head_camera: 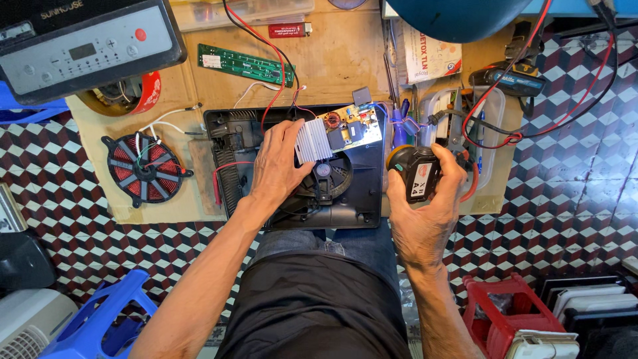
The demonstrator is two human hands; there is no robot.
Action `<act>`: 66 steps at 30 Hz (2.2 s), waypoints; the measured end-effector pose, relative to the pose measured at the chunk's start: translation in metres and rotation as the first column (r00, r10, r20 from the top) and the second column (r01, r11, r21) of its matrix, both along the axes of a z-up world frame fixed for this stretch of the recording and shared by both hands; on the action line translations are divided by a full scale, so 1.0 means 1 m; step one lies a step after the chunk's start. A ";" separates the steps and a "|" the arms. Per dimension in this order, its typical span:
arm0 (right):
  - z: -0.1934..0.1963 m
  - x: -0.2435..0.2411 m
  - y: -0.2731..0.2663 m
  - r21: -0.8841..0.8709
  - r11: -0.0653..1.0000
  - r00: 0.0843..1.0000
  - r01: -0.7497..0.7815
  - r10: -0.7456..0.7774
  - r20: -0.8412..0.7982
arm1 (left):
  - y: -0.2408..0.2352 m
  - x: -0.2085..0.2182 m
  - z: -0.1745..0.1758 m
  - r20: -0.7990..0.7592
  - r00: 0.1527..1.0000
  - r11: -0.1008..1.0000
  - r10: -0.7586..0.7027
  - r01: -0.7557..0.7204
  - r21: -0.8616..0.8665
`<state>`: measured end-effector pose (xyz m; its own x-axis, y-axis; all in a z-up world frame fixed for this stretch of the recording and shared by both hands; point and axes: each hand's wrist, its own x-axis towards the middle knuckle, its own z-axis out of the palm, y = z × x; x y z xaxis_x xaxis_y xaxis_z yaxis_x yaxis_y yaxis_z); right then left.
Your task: The person uses a multimeter to test points on a circuit board and a power supply unit inside a disassembled appliance. They connect and disconnect probes, flip the board, and reposition components while checking readings.
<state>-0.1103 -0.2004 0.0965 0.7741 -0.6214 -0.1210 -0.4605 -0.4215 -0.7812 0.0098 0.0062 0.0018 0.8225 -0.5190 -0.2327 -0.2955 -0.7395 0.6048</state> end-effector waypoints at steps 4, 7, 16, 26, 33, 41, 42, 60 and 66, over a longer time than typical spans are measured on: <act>0.001 -0.002 0.001 -0.015 1.000 1.000 -0.023 0.023 -0.006 | -0.001 0.000 0.001 -0.006 1.000 1.000 0.000 0.000 0.001; 0.002 -0.003 0.001 -0.035 0.998 0.999 -0.047 0.047 0.002 | -0.001 0.000 0.001 -0.009 1.000 1.000 0.000 0.001 0.004; 0.008 -0.005 0.005 -0.128 0.985 0.992 -0.112 0.118 0.040 | 0.000 -0.004 -0.002 0.012 1.000 1.000 0.009 -0.009 -0.004; 0.013 -0.007 0.004 -0.130 0.981 0.988 -0.142 0.150 0.048 | -0.001 -0.006 -0.003 0.014 1.000 1.000 0.020 -0.020 0.005; 0.014 -0.011 0.003 -0.169 0.971 0.980 -0.169 0.183 0.076 | -0.002 -0.007 -0.002 0.017 0.999 1.000 0.027 -0.028 0.009; 0.012 -0.010 0.002 -0.190 0.961 0.968 -0.202 0.225 0.111 | -0.003 -0.008 -0.001 0.018 0.999 1.000 0.030 -0.030 0.005; 0.012 -0.010 0.002 -0.202 0.956 0.965 -0.210 0.237 0.117 | -0.002 -0.008 -0.001 0.020 0.999 1.000 0.031 -0.031 0.005; 0.016 -0.013 0.007 -0.178 0.962 0.971 -0.205 0.223 0.086 | -0.001 -0.009 -0.004 0.021 0.999 1.000 0.029 -0.030 0.005; 0.010 -0.015 0.005 -0.170 0.961 0.966 -0.217 0.236 0.103 | -0.002 -0.010 -0.004 0.027 0.999 1.000 0.027 -0.027 -0.002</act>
